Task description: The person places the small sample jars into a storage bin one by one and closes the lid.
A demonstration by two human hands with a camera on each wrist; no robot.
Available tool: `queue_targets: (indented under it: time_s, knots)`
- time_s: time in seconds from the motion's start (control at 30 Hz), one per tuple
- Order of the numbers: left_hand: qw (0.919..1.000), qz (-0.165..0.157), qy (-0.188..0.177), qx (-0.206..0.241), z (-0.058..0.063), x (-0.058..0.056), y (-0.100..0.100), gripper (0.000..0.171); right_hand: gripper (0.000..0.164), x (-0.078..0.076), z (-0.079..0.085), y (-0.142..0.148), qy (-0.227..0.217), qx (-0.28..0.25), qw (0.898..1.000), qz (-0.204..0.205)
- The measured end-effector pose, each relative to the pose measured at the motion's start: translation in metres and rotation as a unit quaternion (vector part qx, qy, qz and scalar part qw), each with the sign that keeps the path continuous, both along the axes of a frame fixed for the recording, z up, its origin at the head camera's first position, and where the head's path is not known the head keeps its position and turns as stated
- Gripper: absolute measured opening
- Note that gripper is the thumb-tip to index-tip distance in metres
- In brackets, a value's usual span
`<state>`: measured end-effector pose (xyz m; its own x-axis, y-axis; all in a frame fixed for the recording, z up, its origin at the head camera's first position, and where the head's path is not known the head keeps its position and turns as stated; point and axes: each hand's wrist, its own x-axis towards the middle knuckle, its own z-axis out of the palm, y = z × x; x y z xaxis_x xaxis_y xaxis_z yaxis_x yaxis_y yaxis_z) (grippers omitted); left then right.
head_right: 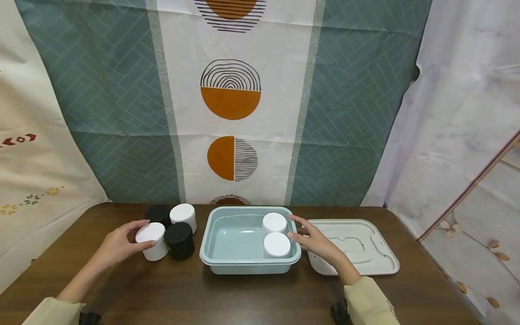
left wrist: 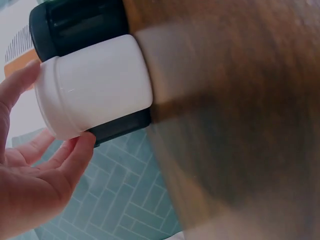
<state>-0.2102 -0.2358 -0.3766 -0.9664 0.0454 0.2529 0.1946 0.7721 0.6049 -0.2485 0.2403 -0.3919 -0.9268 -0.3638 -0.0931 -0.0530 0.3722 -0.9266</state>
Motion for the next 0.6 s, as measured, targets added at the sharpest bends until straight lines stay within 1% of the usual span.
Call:
queue_targets:
  time_s: [0.13, 0.33, 0.47, 0.6]
  knots:
    - [1.0000, 0.005, 0.004, 0.004, -0.004, -0.002, 0.000, 0.066, 0.063, 0.000, -0.001, 0.000, 0.000, -0.001, 1.000, 0.000]
    - [0.9996, 0.015, 0.025, 0.000, -0.004, -0.001, -0.001, 0.064, 0.063, 0.000, -0.001, 0.001, 0.000, -0.001, 1.000, 0.000]
    - [0.9987, 0.023, 0.045, 0.000, 0.001, 0.000, -0.002, 0.063, 0.063, -0.001, -0.002, 0.001, 0.001, -0.005, 1.000, 0.000]
    - [0.9960, 0.033, 0.084, -0.001, 0.010, 0.003, -0.003, 0.060, 0.063, -0.001, -0.001, 0.001, 0.001, -0.009, 1.000, 0.000]
